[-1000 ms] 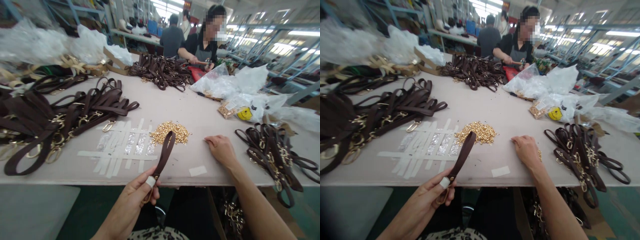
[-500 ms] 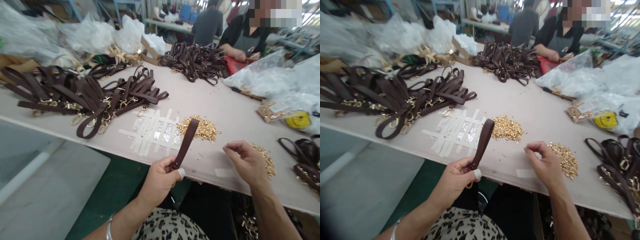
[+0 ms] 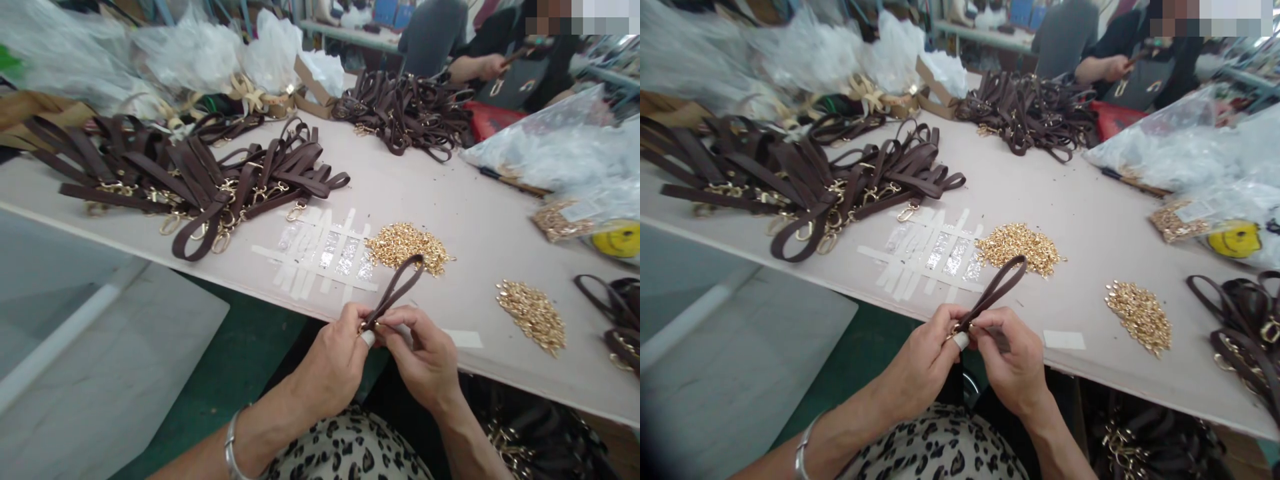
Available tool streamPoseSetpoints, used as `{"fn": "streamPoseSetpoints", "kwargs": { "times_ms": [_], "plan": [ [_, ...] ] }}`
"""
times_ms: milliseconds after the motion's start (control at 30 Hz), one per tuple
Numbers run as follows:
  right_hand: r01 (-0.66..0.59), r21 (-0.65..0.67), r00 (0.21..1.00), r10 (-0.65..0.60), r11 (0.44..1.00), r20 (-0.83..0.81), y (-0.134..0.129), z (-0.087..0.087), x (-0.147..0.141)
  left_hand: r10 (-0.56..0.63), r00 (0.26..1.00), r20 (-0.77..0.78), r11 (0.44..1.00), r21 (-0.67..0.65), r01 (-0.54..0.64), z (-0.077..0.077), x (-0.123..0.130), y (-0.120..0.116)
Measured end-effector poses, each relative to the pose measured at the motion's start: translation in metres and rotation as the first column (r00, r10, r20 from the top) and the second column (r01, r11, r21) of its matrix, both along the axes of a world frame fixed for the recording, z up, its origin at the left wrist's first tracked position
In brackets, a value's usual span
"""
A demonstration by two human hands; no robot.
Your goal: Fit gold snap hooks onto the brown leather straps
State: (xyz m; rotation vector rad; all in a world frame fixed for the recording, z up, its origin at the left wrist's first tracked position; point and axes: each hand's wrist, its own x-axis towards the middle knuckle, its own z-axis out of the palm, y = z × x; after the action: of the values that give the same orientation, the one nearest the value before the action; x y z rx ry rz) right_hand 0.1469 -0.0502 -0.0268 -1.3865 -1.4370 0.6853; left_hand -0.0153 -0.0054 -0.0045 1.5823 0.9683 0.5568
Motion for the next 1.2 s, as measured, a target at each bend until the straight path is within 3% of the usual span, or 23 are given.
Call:
{"fn": "streamPoseSetpoints", "kwargs": {
  "times_ms": [167,367,700,767,867,1033,1100,1200],
  "plan": [
    [0.019,0.012,0.999,-0.020,1.000,0.044,-0.002,0.001,-0.001,0.032,0.998,0.056,0.997,-0.077,-0.028,-0.002,-0.001,-0.001],
    [0.083,0.091,0.996,-0.081,0.992,-0.029,-0.005,-0.005,-0.004,0.013,0.986,0.167,0.990,-0.144,0.011,-0.001,0.003,-0.001],
    [0.104,0.176,0.966,-0.142,0.979,0.215,-0.010,-0.002,-0.001,-0.020,0.986,0.165,0.991,-0.124,0.041,-0.005,0.004,-0.001],
    [0.165,0.162,0.969,-0.191,0.973,0.160,-0.010,-0.003,-0.004,-0.039,0.983,0.177,0.992,-0.110,0.059,-0.005,0.004,-0.001],
    [0.280,0.043,0.959,-0.277,0.959,-0.062,-0.008,-0.006,-0.011,-0.054,0.978,0.201,0.991,-0.111,0.077,-0.007,0.003,0.001],
    [0.265,-0.154,0.832,-0.307,0.952,-0.463,-0.004,-0.012,-0.018,-0.018,0.979,0.203,0.995,-0.095,0.037,-0.011,0.001,0.002],
    [0.286,-0.182,0.798,-0.339,0.941,-0.498,-0.008,-0.013,-0.019,0.019,0.982,0.187,0.996,-0.088,-0.002,-0.011,0.000,0.000],
    [0.333,-0.232,0.813,-0.402,0.914,-0.421,-0.013,-0.014,-0.021,0.016,0.990,0.143,0.996,-0.085,-0.003,-0.012,-0.004,-0.001]
  ]
}}
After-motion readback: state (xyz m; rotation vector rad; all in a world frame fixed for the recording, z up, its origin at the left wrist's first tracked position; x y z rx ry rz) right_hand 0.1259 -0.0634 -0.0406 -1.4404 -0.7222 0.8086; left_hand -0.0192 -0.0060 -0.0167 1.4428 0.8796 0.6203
